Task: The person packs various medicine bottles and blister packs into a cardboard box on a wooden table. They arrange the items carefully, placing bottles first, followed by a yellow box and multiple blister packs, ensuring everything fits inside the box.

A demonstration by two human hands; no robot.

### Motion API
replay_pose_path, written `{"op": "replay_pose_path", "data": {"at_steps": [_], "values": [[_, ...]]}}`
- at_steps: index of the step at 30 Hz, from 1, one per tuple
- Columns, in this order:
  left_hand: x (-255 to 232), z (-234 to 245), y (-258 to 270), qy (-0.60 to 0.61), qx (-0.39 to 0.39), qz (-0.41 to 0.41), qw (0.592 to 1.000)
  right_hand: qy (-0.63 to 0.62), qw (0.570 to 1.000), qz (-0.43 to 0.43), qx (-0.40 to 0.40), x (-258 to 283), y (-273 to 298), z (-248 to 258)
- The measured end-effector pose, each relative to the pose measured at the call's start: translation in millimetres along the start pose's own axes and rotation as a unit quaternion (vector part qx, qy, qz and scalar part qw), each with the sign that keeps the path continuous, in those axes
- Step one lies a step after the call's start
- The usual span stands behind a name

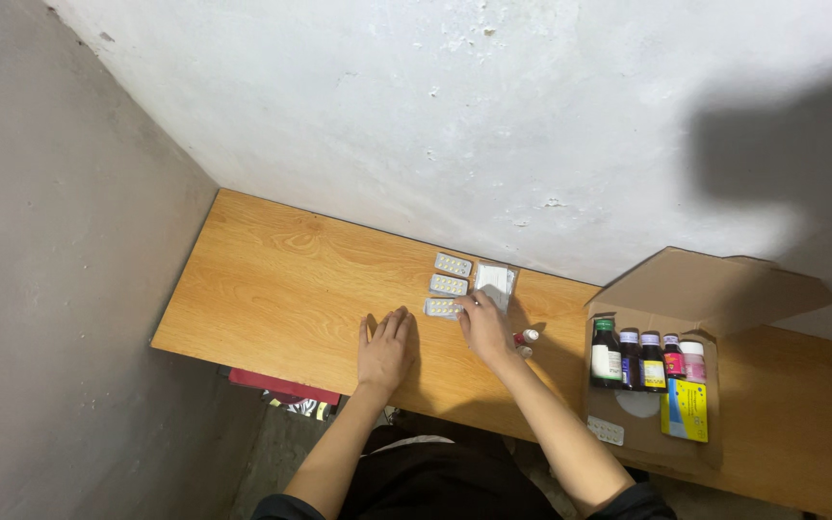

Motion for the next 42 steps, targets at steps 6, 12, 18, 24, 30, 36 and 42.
{"op": "replay_pose_path", "data": {"at_steps": [6, 12, 18, 24, 30, 36, 42], "values": [[-3, 2, 1, -0.042, 0.049, 0.019, 0.998, 0.043, 0.999, 0.027, -0.019, 12, -15, -6], [2, -4, 0, -0.051, 0.06, 0.016, 0.997, 0.049, 0.998, 0.043, 0.008, 17, -23, -10], [2, 0, -1, -0.045, 0.057, 0.014, 0.997, 0.074, 0.995, 0.06, 0.03, 25, -23, -15], [-1, 7, 0, -0.046, 0.07, 0.018, 0.996, 0.087, 0.994, 0.046, 0.055, 28, -18, -20], [-1, 7, 2, -0.042, 0.077, 0.021, 0.996, 0.094, 0.993, 0.057, 0.036, 28, -17, -21], [0, 1, 1, -0.062, 0.044, 0.009, 0.997, 0.088, 0.994, 0.049, 0.049, 36, -15, -13], [2, -3, 2, -0.04, 0.059, 0.018, 0.997, 0.065, 0.994, 0.076, 0.036, 43, -1, -15]]}}
Point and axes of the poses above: each hand's wrist, its own y-axis away from the middle knuckle, its own z-axis out of the back of the hand, x = y × z, the point moved 3 cm from there along -y, towards the middle knuckle, and after that the axes turned 10 degrees about y, right-handed, at the moved point
